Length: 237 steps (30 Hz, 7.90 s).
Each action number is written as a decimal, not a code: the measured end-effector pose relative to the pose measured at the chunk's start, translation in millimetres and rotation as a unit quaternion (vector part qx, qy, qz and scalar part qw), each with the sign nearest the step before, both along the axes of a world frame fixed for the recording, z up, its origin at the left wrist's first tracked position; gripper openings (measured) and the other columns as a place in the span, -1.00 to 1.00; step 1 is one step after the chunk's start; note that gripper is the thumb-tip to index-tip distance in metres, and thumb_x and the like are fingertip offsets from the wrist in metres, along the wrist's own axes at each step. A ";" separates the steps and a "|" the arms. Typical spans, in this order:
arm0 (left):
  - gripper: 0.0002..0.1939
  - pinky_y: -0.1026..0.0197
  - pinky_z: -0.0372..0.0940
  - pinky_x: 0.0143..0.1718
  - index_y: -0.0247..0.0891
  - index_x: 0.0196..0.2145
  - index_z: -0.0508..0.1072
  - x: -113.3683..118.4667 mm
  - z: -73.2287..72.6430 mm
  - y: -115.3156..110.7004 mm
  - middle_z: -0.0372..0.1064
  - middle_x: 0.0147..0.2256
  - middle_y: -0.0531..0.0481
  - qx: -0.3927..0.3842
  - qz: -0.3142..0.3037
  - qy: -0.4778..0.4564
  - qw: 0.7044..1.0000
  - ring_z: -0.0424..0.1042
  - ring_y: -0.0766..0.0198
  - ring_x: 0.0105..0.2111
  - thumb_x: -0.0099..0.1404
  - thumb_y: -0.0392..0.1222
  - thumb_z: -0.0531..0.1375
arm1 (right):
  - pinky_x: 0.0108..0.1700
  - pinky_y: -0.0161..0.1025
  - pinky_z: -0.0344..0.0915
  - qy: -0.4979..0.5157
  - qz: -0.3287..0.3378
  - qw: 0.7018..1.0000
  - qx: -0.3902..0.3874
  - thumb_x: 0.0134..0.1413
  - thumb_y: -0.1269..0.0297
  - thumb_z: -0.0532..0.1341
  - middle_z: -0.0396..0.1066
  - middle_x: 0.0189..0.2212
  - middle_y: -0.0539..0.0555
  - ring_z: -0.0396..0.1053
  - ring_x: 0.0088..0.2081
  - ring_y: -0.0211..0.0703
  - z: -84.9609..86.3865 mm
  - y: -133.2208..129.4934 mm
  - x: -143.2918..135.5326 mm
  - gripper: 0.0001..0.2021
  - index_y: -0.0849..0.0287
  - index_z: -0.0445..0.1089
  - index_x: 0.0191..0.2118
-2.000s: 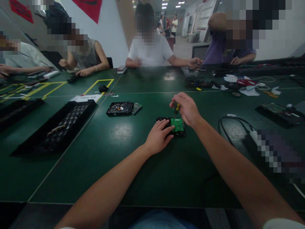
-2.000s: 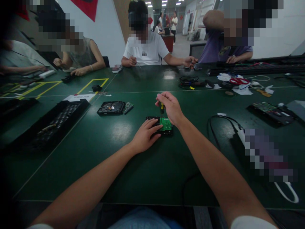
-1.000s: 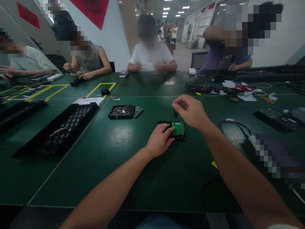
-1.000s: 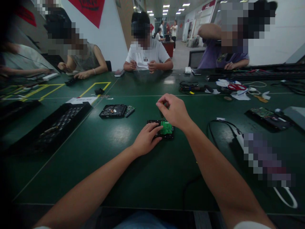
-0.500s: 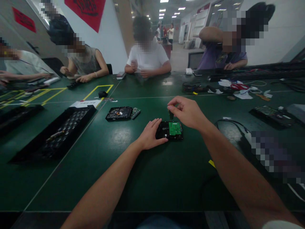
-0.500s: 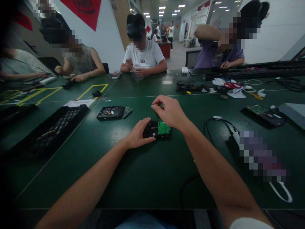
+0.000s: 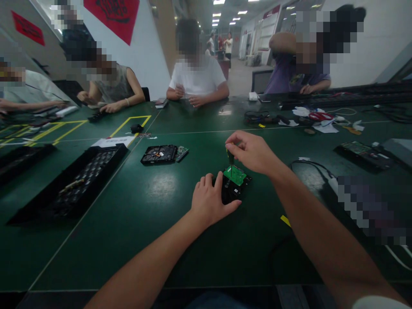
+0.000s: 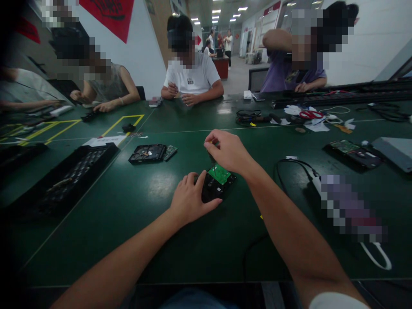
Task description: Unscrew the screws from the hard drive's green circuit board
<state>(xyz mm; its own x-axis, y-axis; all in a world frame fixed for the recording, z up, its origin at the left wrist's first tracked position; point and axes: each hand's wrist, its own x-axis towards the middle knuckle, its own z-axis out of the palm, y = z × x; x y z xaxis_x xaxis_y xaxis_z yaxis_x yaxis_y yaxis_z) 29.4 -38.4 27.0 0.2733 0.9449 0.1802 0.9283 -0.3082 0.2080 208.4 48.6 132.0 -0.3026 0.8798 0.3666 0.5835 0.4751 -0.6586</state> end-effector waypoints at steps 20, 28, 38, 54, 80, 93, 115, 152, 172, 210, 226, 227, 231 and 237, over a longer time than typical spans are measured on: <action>-0.15 -0.04 0.44 -0.12 -0.39 0.37 0.20 4.7 6.2 13.5 0.53 -0.06 -0.34 0.014 0.022 -0.014 1.000 0.55 -0.16 -0.07 0.50 0.41 0.00 | -0.18 -0.13 0.38 0.022 -0.007 1.000 0.005 0.30 0.17 0.29 0.57 -0.30 0.08 0.50 -0.30 -0.10 -1.8 -0.9 -2.8 -0.85 0.12 0.50 -0.15; -0.18 -0.08 0.45 0.12 -0.12 0.48 0.04 -12.6 49.8 72.6 0.37 0.23 -0.24 0.122 -0.138 -0.258 0.948 0.50 0.04 0.08 0.41 -0.21 0.32 | -0.16 -0.12 0.38 0.040 -0.043 0.998 0.008 0.18 0.11 0.39 0.59 -0.22 0.10 0.50 -0.26 -0.09 -4.4 6.2 0.3 -0.76 0.14 0.48 -0.16; -0.57 -0.01 0.40 0.22 -0.19 0.06 0.61 -9.7 91.6 104.7 0.59 0.07 -0.08 0.116 -0.293 -0.249 0.916 0.54 0.11 0.11 0.35 -0.51 0.17 | -0.15 -0.09 0.50 0.154 -0.027 0.986 -0.056 -0.03 0.28 0.46 0.61 -0.23 0.05 0.57 -0.23 -0.05 -21.4 22.8 5.6 -0.58 0.10 0.36 -0.05; -0.63 0.00 0.41 0.23 -0.24 0.13 0.59 -27.1 108.0 104.1 0.59 0.11 -0.10 0.090 -0.309 -0.177 0.930 0.56 0.10 0.14 0.46 -0.42 0.18 | 0.25 0.18 0.38 -0.029 -0.017 0.999 -0.015 0.29 0.20 0.30 0.50 0.10 0.15 0.43 0.19 0.09 -116.2 23.8 44.3 -0.72 0.00 0.54 0.09; -0.84 0.29 0.35 -0.35 -0.23 -0.14 0.56 -11.7 86.0 116.1 0.55 -0.24 -0.01 -0.012 -0.252 -0.313 0.916 0.46 0.35 -0.40 0.46 -0.11 0.25 | 0.32 0.25 0.31 -0.059 0.061 0.996 0.011 0.39 0.18 0.21 0.48 0.18 0.19 0.41 0.25 0.14 -136.3 15.6 38.0 -0.69 -0.02 0.55 0.15; -0.68 0.26 0.50 -0.42 -0.25 -0.06 0.50 -6.8 82.8 118.6 0.57 -0.06 -0.14 -0.259 -0.211 -0.507 0.794 0.57 0.35 -0.46 0.59 0.01 0.06 | 0.32 0.26 0.31 -0.051 0.061 0.996 0.028 0.38 0.19 0.22 0.51 0.17 0.18 0.41 0.26 0.14 -138.7 15.2 37.8 -0.68 -0.04 0.54 0.17; -0.65 0.26 0.45 -0.37 -0.28 -0.15 0.54 0.6 71.9 122.2 0.51 -0.24 -0.13 -0.276 -0.242 -0.562 0.741 0.53 0.19 -0.23 0.50 0.08 0.19 | 0.29 0.22 0.35 -0.052 0.069 0.995 0.059 0.40 0.20 0.23 0.50 0.16 0.17 0.41 0.23 0.13 -144.8 17.2 40.3 -0.71 -0.01 0.51 0.15; -0.73 0.26 0.44 -0.33 -0.31 -0.25 0.47 -0.1 73.5 119.7 0.53 -0.21 -0.11 -0.245 -0.203 -0.580 0.750 0.49 0.27 -0.27 0.34 -0.06 0.39 | 0.28 0.24 0.35 -0.053 0.065 0.994 0.063 0.39 0.19 0.24 0.51 0.16 0.18 0.42 0.25 0.14 -147.7 19.2 40.7 -0.71 -0.02 0.53 0.15; -0.74 0.26 0.46 -0.33 -0.30 -0.24 0.46 -1.3 72.6 122.1 0.52 -0.21 -0.11 -0.252 -0.184 -0.610 0.729 0.51 0.24 -0.23 0.34 -0.06 0.39 | 0.30 0.26 0.34 -0.051 0.066 0.995 0.055 0.39 0.19 0.25 0.50 0.16 0.18 0.42 0.25 0.13 -146.0 17.3 40.1 -0.70 -0.01 0.54 0.16; -0.64 0.33 0.38 -0.40 -0.25 -0.11 0.58 -6.4 71.8 124.0 0.50 -0.27 -0.03 -0.235 -0.219 -0.561 0.763 0.48 0.30 -0.30 0.32 0.07 0.42 | 0.33 0.24 0.32 -0.053 0.070 0.995 0.050 0.39 0.20 0.24 0.52 0.16 0.17 0.41 0.28 0.12 -144.7 17.6 40.6 -0.70 -0.02 0.54 0.16; -0.70 0.23 0.46 -0.31 -0.30 -0.14 0.58 -9.8 68.7 130.8 0.59 -0.18 -0.18 -0.294 -0.196 -0.613 0.707 0.58 0.13 -0.15 0.47 -0.01 0.19 | 0.32 0.25 0.31 -0.062 0.068 0.995 0.048 0.40 0.20 0.23 0.51 0.17 0.19 0.41 0.27 0.13 -144.4 17.4 39.6 -0.69 0.00 0.53 0.17; -0.71 0.23 0.46 -0.30 -0.30 -0.14 0.58 -9.9 69.9 129.9 0.59 -0.16 -0.18 -0.291 -0.197 -0.610 0.710 0.58 0.13 -0.13 0.46 -0.01 0.20 | 0.32 0.24 0.32 -0.060 0.069 0.995 0.050 0.40 0.20 0.23 0.51 0.17 0.19 0.41 0.27 0.12 -144.5 17.4 39.6 -0.69 0.00 0.54 0.16; -0.74 0.27 0.44 -0.33 -0.31 -0.22 0.56 -7.9 75.0 125.4 0.57 -0.17 -0.16 -0.258 -0.180 -0.593 0.741 0.55 0.20 -0.19 0.41 -0.02 0.29 | 0.32 0.23 0.33 -0.057 0.068 0.995 0.055 0.39 0.20 0.24 0.53 0.15 0.18 0.43 0.26 0.12 -144.8 17.1 39.4 -0.70 -0.01 0.54 0.15; -0.76 0.32 0.39 -0.37 -0.27 -0.25 0.48 -2.9 74.1 122.5 0.53 -0.25 -0.08 -0.251 -0.181 -0.604 0.734 0.52 0.27 -0.26 0.32 -0.08 0.40 | 0.32 0.24 0.33 -0.055 0.067 0.994 0.059 0.39 0.18 0.24 0.52 0.16 0.17 0.42 0.26 0.13 -148.1 19.3 40.6 -0.70 -0.02 0.54 0.15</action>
